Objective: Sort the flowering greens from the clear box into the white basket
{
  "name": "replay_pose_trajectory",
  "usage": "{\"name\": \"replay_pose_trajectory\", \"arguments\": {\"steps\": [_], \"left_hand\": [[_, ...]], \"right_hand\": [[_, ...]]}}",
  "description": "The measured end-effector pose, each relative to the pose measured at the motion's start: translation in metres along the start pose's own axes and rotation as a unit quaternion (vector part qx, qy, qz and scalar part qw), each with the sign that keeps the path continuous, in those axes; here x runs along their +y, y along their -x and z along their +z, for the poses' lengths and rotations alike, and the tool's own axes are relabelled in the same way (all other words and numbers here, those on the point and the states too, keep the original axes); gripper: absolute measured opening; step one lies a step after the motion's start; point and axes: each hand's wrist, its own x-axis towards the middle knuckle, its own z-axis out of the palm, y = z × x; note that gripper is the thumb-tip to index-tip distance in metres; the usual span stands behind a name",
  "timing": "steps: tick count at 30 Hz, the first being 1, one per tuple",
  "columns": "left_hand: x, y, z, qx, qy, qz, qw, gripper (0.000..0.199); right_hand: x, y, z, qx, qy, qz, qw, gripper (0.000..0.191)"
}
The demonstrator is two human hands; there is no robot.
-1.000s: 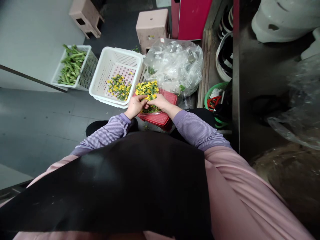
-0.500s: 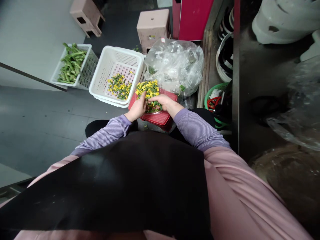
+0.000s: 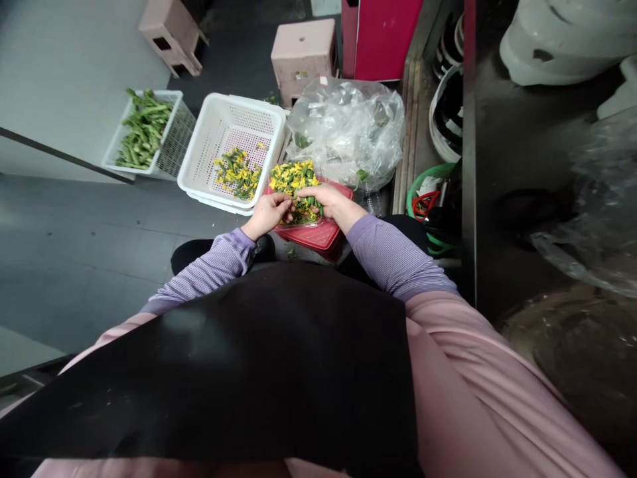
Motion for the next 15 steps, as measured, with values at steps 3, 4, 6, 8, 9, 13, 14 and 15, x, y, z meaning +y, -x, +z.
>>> {"name": "replay_pose_trajectory", "arguments": {"steps": [3, 4, 6, 8, 9, 13, 14, 15], "left_hand": [[0.002, 0.004, -0.002, -0.026, -0.018, 0.003, 0.999, 0.017], [0.001, 0.004, -0.004, -0.044, -0.014, -0.002, 0.999, 0.017], [-0.002, 0.003, -0.007, -0.059, -0.013, -0.019, 0.998, 0.019], [-0.01, -0.002, -0.011, -0.035, -0.062, -0.042, 0.997, 0.029], [-0.016, -0.005, -0.013, -0.016, -0.106, -0.047, 0.993, 0.034], [-0.04, -0.008, -0.015, 0.015, -0.274, -0.001, 0.962, 0.021], [-0.043, -0.006, -0.013, 0.001, -0.296, 0.016, 0.955, 0.018], [-0.045, -0.003, -0.011, -0.027, -0.315, 0.028, 0.948, 0.02]], "right_hand": [[0.0, 0.004, 0.001, -0.033, 0.005, 0.016, 0.999, 0.025], [0.0, 0.005, 0.0, -0.049, 0.007, 0.025, 0.998, 0.024], [-0.002, 0.006, -0.001, -0.064, -0.005, 0.033, 0.997, 0.021], [-0.004, 0.006, -0.005, -0.033, -0.04, 0.029, 0.998, 0.017], [-0.005, 0.006, -0.007, -0.009, -0.062, 0.03, 0.998, 0.014], [-0.009, 0.006, -0.013, 0.033, -0.125, 0.079, 0.988, 0.011], [-0.009, 0.006, -0.011, 0.031, -0.128, 0.093, 0.987, 0.01], [-0.011, 0.005, -0.007, 0.031, -0.126, 0.104, 0.986, 0.01]]}}
